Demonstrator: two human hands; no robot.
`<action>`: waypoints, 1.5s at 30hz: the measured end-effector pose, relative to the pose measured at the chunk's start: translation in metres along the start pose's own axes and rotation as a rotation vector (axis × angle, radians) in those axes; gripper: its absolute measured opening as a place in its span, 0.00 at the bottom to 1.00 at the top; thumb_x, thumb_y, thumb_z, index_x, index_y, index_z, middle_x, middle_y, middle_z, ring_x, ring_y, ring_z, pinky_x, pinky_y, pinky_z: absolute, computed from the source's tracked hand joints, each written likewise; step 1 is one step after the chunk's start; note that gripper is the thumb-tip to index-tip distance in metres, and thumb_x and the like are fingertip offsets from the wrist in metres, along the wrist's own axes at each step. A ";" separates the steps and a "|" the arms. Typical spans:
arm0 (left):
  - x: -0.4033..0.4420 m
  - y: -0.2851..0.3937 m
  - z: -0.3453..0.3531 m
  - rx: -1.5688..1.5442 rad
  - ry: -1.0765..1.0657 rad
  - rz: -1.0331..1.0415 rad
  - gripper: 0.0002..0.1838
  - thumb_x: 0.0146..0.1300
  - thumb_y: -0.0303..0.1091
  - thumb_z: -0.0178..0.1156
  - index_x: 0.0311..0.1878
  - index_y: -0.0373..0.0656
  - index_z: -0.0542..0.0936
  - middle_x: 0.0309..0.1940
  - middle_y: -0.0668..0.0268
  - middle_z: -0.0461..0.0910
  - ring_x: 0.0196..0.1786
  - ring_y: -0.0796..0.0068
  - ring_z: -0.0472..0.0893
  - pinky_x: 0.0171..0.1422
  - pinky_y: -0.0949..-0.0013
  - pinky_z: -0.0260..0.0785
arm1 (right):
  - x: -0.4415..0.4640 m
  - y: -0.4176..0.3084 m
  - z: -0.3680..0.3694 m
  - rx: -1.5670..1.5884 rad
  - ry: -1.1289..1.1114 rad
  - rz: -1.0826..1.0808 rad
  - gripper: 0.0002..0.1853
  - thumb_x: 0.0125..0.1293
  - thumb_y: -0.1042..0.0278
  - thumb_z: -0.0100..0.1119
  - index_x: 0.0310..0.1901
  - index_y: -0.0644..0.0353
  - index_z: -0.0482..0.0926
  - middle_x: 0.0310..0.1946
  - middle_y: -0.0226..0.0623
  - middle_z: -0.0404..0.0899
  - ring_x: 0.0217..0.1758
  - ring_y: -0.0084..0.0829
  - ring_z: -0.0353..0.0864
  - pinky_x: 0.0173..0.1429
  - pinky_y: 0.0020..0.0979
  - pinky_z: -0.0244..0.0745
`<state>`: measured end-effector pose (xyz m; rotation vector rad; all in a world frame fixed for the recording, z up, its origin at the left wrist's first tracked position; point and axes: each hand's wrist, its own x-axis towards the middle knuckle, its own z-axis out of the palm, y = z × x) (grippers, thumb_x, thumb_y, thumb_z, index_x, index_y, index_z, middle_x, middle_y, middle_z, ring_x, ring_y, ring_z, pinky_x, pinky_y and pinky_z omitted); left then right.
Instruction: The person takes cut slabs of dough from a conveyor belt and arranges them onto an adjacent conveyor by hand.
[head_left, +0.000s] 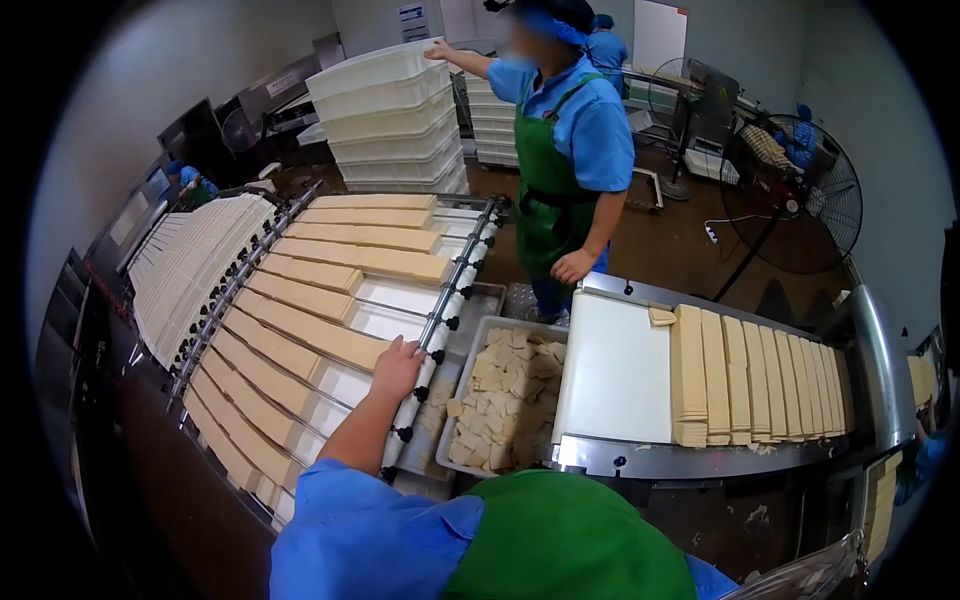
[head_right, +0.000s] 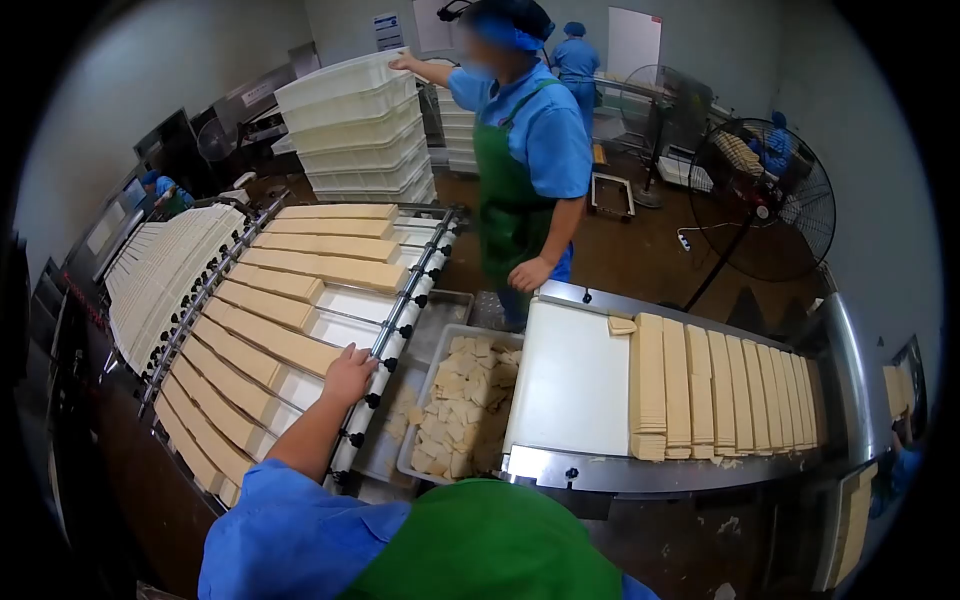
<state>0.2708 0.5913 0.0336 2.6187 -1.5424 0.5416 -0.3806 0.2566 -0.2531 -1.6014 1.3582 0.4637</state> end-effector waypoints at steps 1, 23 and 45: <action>0.000 0.000 0.000 0.002 -0.004 -0.002 0.14 0.62 0.34 0.62 0.50 0.52 0.87 0.56 0.67 0.81 0.64 0.49 0.74 0.59 0.54 0.76 | -0.001 -0.004 -0.001 0.001 -0.001 -0.006 0.33 0.62 0.38 0.60 0.60 0.57 0.81 0.57 0.46 0.83 0.61 0.45 0.81 0.65 0.43 0.75; -0.001 -0.007 0.003 0.002 -0.132 -0.051 0.15 0.65 0.36 0.60 0.55 0.55 0.86 0.62 0.67 0.78 0.69 0.49 0.71 0.64 0.53 0.74 | -0.007 -0.002 0.022 0.007 -0.006 0.028 0.33 0.63 0.40 0.61 0.62 0.56 0.79 0.59 0.46 0.82 0.62 0.45 0.80 0.66 0.42 0.74; 0.000 -0.008 0.004 0.032 -0.146 -0.054 0.17 0.64 0.36 0.61 0.56 0.54 0.85 0.60 0.66 0.77 0.69 0.48 0.71 0.65 0.53 0.74 | -0.034 0.042 0.046 0.088 0.013 0.064 0.33 0.64 0.43 0.62 0.65 0.56 0.77 0.60 0.47 0.81 0.63 0.46 0.79 0.67 0.41 0.73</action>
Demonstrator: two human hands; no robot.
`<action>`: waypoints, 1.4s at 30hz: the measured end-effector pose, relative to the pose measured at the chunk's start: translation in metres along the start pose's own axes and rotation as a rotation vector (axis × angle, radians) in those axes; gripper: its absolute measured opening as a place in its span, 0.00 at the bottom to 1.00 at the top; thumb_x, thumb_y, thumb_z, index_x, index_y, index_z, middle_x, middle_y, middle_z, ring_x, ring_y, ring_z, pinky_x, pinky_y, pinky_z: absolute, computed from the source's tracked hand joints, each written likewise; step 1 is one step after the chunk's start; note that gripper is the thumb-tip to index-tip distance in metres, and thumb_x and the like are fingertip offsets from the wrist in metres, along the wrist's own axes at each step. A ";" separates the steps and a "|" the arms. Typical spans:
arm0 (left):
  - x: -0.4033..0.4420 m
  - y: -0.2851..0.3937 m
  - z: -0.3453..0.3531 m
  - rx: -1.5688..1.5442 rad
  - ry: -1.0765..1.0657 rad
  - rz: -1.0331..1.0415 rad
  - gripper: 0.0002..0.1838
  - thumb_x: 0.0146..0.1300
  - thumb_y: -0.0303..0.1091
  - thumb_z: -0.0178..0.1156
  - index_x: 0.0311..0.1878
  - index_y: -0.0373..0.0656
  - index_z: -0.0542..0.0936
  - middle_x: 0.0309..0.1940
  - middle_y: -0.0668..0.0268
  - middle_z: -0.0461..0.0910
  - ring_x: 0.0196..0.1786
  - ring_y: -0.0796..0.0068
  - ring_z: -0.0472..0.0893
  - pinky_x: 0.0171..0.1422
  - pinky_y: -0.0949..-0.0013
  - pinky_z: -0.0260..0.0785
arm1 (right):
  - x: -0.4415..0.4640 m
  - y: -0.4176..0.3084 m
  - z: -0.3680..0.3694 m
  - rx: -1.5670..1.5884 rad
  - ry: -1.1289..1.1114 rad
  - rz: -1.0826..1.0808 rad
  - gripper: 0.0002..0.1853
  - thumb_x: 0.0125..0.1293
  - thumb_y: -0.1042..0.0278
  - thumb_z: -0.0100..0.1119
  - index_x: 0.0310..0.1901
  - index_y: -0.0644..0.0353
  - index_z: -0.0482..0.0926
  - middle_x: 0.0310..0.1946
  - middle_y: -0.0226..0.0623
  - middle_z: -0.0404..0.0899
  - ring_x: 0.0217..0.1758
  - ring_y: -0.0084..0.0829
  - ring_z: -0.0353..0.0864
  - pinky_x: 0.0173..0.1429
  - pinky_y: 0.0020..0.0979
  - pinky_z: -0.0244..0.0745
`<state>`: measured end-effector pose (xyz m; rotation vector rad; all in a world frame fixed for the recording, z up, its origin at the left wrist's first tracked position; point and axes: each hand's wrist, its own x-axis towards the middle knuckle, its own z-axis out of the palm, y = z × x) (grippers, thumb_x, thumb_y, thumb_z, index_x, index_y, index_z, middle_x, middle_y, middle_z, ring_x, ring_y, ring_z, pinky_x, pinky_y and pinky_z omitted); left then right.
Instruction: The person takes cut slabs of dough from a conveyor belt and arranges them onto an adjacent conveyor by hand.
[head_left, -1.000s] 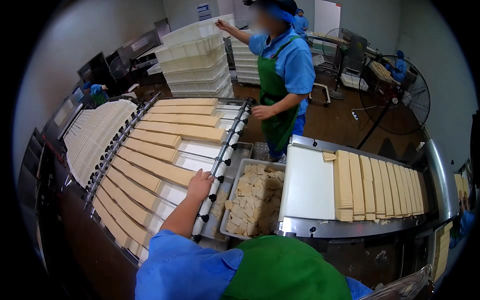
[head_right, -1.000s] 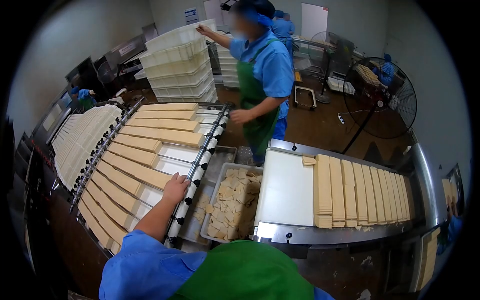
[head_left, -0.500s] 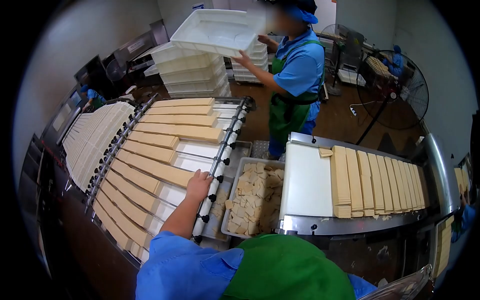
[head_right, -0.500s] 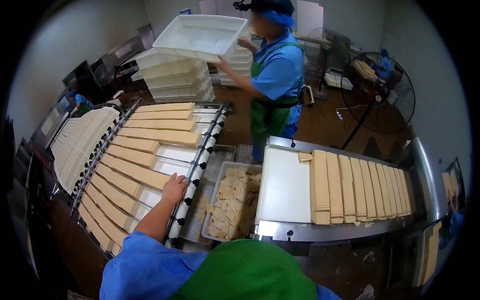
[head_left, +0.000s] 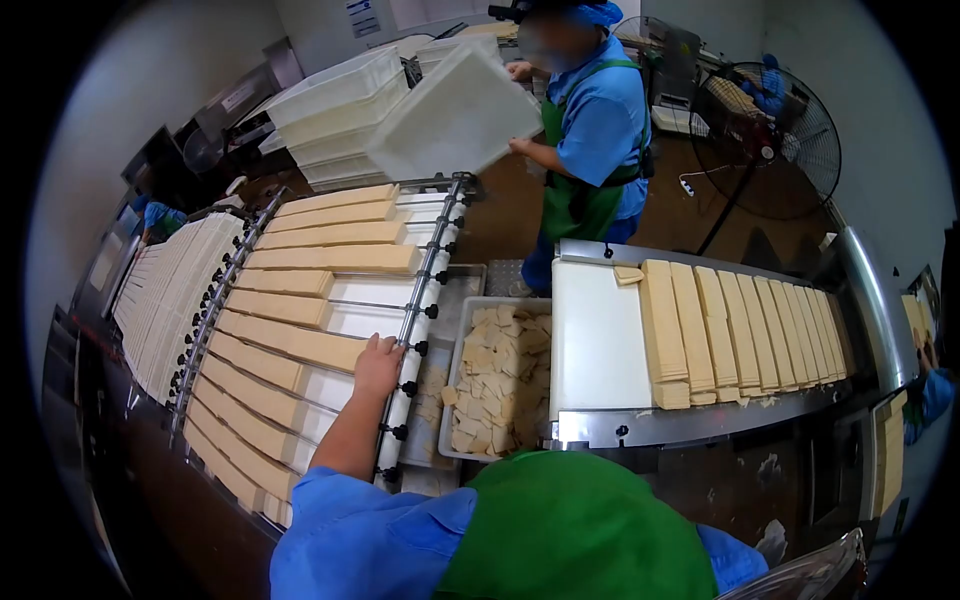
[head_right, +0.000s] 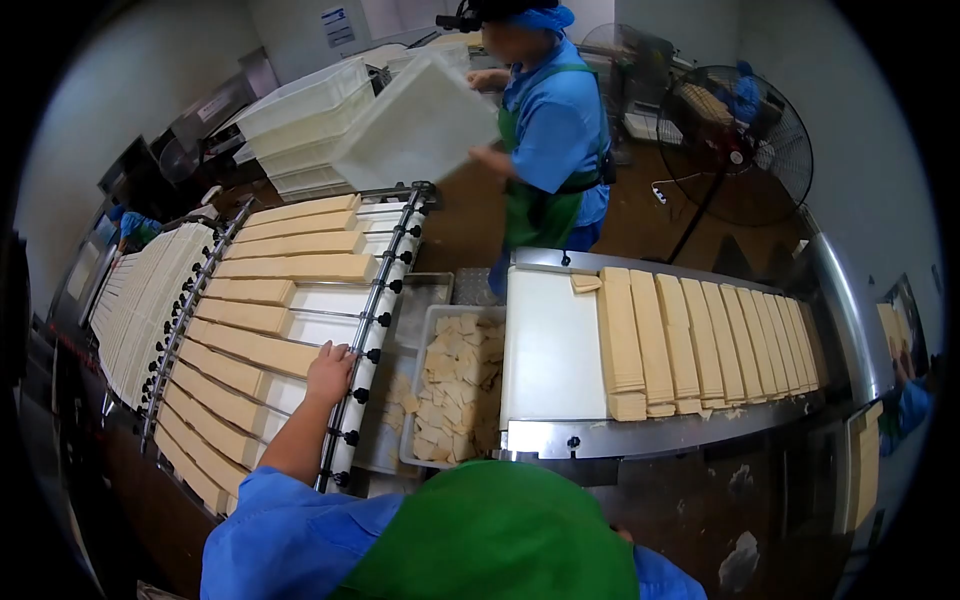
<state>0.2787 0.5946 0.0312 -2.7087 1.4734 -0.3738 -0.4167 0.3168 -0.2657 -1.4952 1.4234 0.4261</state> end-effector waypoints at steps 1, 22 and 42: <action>0.000 0.000 -0.001 0.001 -0.002 0.004 0.17 0.64 0.36 0.61 0.56 0.54 0.85 0.60 0.66 0.77 0.69 0.48 0.71 0.65 0.53 0.74 | -0.001 0.002 0.001 0.004 0.001 0.002 0.33 0.64 0.43 0.62 0.65 0.56 0.77 0.60 0.47 0.81 0.63 0.46 0.79 0.67 0.41 0.73; -0.001 0.000 -0.002 0.017 -0.001 0.006 0.16 0.63 0.35 0.61 0.54 0.54 0.84 0.62 0.66 0.78 0.69 0.48 0.71 0.63 0.53 0.76 | -0.031 0.053 0.027 0.075 0.045 0.023 0.34 0.64 0.46 0.63 0.67 0.56 0.76 0.62 0.47 0.80 0.65 0.46 0.78 0.68 0.41 0.72; -0.006 -0.020 0.013 0.005 0.066 0.119 0.18 0.57 0.31 0.64 0.52 0.52 0.85 0.65 0.62 0.77 0.69 0.45 0.71 0.67 0.51 0.72 | -0.067 0.041 0.021 0.048 0.062 0.065 0.32 0.60 0.50 0.65 0.64 0.57 0.79 0.58 0.50 0.82 0.61 0.48 0.81 0.66 0.40 0.73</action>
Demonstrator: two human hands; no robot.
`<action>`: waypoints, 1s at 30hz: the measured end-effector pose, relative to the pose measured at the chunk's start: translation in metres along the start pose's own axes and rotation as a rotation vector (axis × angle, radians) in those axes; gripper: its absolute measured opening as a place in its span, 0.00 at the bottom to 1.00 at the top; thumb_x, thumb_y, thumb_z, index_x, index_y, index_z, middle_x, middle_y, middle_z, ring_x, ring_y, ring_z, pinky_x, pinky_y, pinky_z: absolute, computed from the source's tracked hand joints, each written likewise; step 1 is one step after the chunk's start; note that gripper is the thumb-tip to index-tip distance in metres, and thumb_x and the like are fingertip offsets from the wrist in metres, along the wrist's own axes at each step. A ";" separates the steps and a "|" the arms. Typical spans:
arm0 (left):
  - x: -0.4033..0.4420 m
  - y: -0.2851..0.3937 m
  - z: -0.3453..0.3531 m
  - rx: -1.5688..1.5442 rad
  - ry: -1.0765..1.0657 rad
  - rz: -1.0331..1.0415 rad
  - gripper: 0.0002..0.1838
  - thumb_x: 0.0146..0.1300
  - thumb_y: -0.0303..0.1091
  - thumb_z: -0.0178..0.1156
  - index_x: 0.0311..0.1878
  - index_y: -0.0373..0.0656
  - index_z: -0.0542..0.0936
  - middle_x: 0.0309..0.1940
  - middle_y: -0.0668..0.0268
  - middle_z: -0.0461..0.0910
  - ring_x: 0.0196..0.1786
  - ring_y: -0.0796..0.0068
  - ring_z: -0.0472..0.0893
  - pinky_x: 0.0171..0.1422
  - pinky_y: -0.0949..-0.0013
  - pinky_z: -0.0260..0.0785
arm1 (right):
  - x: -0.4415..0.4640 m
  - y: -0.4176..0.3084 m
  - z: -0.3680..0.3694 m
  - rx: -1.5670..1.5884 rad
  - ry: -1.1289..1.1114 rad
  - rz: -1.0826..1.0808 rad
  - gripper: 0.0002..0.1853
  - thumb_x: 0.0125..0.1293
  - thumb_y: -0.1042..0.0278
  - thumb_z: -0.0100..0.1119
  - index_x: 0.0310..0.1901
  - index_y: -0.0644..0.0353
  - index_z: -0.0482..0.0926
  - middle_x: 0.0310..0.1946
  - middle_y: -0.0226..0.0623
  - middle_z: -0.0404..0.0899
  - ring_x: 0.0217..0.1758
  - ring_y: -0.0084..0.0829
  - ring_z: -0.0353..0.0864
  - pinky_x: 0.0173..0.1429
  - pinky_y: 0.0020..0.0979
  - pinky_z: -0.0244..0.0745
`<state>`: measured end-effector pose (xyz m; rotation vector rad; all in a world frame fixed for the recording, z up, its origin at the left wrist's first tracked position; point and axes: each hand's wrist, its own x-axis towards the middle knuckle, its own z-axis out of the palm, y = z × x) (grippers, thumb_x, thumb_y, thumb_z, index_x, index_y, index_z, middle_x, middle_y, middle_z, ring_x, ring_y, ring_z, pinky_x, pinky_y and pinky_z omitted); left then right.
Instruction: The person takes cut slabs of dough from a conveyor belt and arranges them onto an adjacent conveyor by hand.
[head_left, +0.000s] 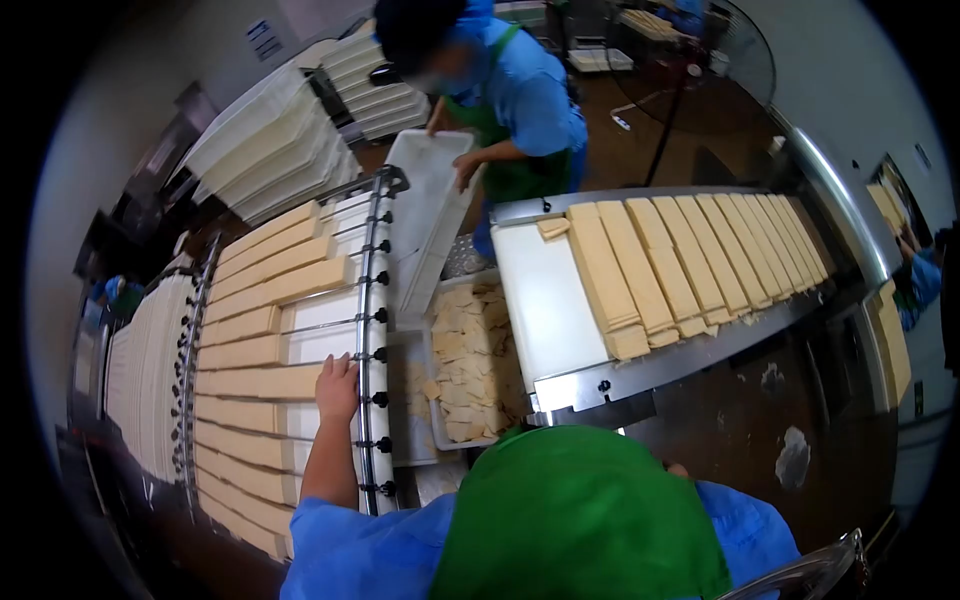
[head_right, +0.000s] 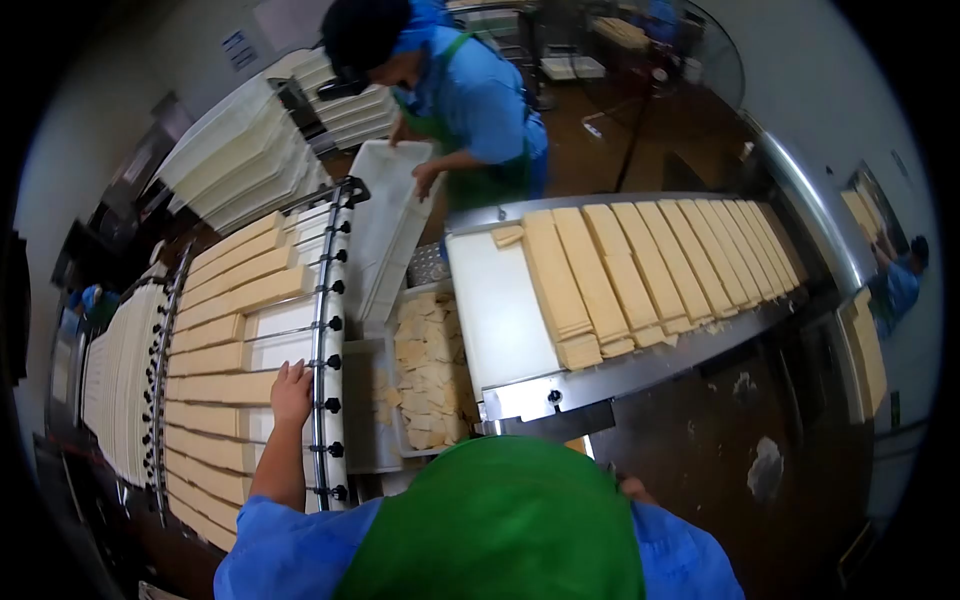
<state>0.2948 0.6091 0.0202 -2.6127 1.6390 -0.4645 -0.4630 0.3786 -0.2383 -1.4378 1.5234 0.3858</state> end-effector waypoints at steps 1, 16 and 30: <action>0.001 0.002 0.003 0.024 0.010 0.002 0.17 0.58 0.30 0.63 0.52 0.52 0.85 0.66 0.62 0.77 0.69 0.45 0.71 0.68 0.51 0.71 | -0.008 -0.003 -0.003 -0.006 0.006 0.003 0.31 0.60 0.50 0.65 0.63 0.57 0.79 0.58 0.51 0.82 0.61 0.48 0.81 0.65 0.40 0.73; 0.043 0.068 0.010 -0.395 -0.036 -0.197 0.37 0.64 0.33 0.61 0.75 0.35 0.62 0.74 0.45 0.64 0.77 0.41 0.59 0.82 0.48 0.49 | -0.057 -0.161 -0.079 0.360 0.254 -0.448 0.22 0.67 0.61 0.66 0.60 0.59 0.77 0.38 0.38 0.85 0.40 0.27 0.83 0.48 0.30 0.78; 0.370 0.449 0.027 -0.410 -0.175 0.308 0.44 0.66 0.53 0.61 0.76 0.34 0.60 0.79 0.46 0.54 0.81 0.45 0.53 0.79 0.44 0.51 | -0.024 -0.313 -0.118 0.629 -0.188 -0.555 0.57 0.68 0.70 0.66 0.79 0.59 0.25 0.39 0.43 0.82 0.38 0.27 0.81 0.45 0.29 0.78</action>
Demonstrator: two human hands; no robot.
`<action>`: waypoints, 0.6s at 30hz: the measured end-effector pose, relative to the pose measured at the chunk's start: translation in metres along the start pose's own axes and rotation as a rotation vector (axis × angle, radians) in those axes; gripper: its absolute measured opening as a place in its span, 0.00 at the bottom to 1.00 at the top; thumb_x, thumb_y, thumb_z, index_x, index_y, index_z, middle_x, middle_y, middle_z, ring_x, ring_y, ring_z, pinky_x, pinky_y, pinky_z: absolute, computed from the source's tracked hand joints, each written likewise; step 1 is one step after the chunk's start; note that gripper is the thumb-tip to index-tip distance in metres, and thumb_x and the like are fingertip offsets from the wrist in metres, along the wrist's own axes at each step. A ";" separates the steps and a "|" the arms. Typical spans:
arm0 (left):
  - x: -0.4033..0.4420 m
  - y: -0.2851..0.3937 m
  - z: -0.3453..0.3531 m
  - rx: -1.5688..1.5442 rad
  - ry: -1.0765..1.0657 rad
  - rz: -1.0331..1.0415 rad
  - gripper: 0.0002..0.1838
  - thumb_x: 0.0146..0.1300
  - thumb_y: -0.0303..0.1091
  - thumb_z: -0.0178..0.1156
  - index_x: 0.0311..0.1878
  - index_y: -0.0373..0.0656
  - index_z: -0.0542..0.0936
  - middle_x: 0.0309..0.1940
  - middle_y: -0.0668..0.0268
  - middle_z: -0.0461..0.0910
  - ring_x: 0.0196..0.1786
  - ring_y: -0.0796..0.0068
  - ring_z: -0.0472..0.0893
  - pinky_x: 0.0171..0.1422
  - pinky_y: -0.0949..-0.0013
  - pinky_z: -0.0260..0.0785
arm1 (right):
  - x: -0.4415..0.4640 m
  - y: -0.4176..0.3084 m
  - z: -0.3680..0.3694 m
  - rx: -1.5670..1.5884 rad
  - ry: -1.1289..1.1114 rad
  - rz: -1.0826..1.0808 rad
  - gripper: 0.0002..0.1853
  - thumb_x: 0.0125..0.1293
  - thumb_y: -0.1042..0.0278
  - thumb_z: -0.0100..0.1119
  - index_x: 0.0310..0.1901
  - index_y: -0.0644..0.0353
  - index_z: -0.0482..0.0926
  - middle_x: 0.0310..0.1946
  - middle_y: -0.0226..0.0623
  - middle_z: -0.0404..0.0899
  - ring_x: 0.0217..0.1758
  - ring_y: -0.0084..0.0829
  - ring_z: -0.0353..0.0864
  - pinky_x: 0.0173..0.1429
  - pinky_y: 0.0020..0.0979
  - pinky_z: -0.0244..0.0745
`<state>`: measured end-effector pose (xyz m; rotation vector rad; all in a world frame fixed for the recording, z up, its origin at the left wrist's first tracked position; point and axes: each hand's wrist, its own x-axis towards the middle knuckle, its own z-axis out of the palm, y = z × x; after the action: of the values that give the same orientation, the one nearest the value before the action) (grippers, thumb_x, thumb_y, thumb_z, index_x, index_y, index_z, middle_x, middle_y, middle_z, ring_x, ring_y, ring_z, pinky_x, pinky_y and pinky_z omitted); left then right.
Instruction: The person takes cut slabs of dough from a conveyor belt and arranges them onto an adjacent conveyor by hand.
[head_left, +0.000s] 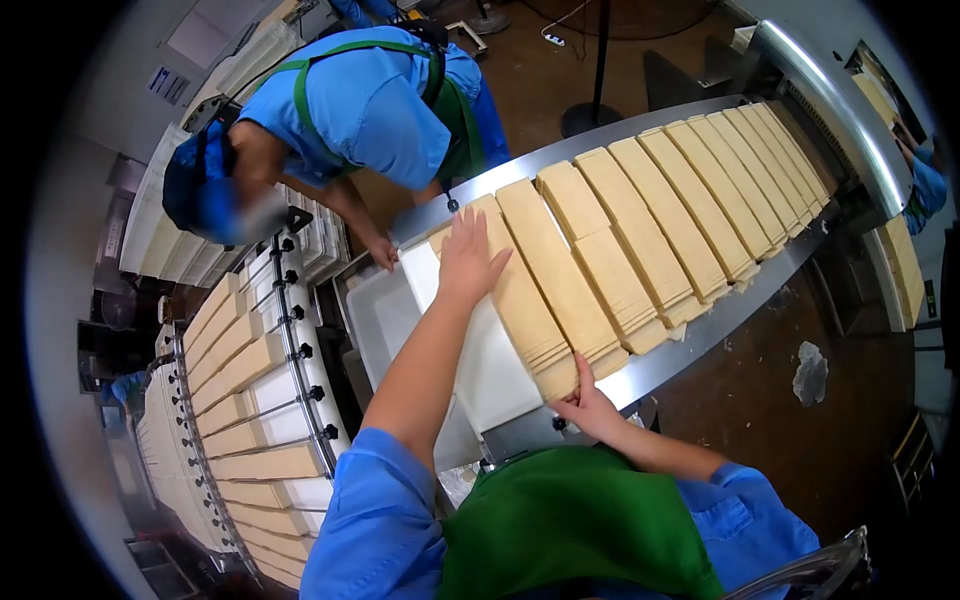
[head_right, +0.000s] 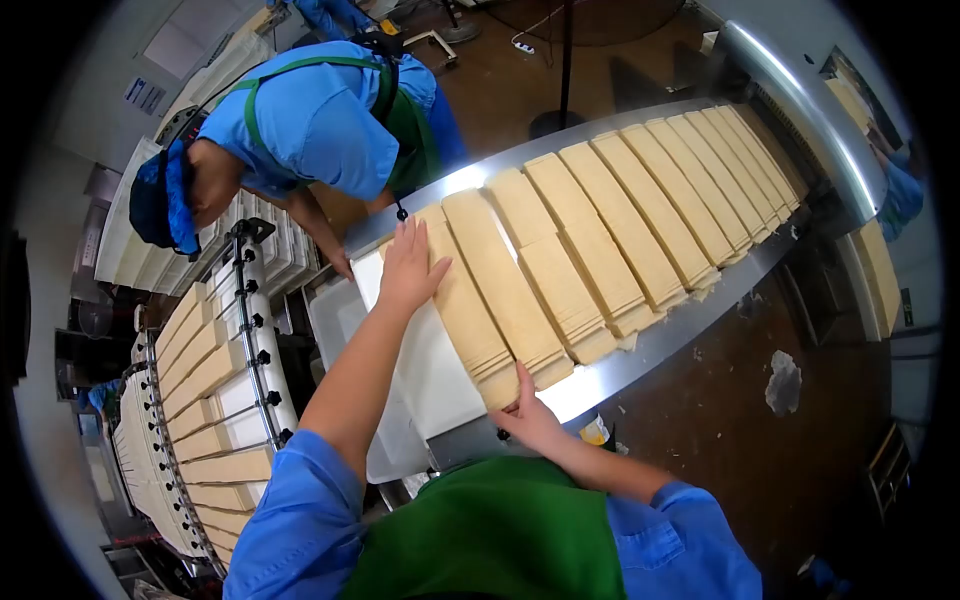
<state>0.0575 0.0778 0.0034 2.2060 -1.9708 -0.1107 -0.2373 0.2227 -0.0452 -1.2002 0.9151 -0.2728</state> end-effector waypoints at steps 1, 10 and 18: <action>0.015 0.003 0.008 0.016 0.031 0.002 0.44 0.66 0.52 0.61 0.76 0.32 0.60 0.78 0.44 0.55 0.80 0.42 0.54 0.78 0.43 0.53 | -0.001 -0.006 -0.002 0.046 -0.051 0.042 0.57 0.68 0.70 0.66 0.79 0.59 0.25 0.41 0.44 0.82 0.40 0.27 0.81 0.47 0.29 0.78; 0.047 -0.011 0.030 -0.022 -0.009 -0.032 0.39 0.59 0.53 0.68 0.67 0.34 0.73 0.64 0.48 0.75 0.69 0.48 0.71 0.73 0.56 0.63 | 0.008 -0.021 -0.019 0.026 -0.171 0.064 0.57 0.68 0.70 0.67 0.80 0.57 0.27 0.51 0.47 0.77 0.47 0.26 0.80 0.50 0.27 0.78; 0.065 -0.022 -0.002 -0.001 -0.173 -0.160 0.41 0.50 0.57 0.73 0.61 0.37 0.76 0.55 0.53 0.79 0.61 0.52 0.76 0.69 0.56 0.68 | 0.016 -0.021 -0.009 0.020 -0.055 0.039 0.52 0.66 0.63 0.69 0.78 0.61 0.39 0.36 0.42 0.83 0.38 0.31 0.84 0.42 0.32 0.79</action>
<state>0.0867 0.0162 0.0060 2.4248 -1.8711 -0.3345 -0.2278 0.1988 -0.0346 -1.1645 0.8857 -0.2162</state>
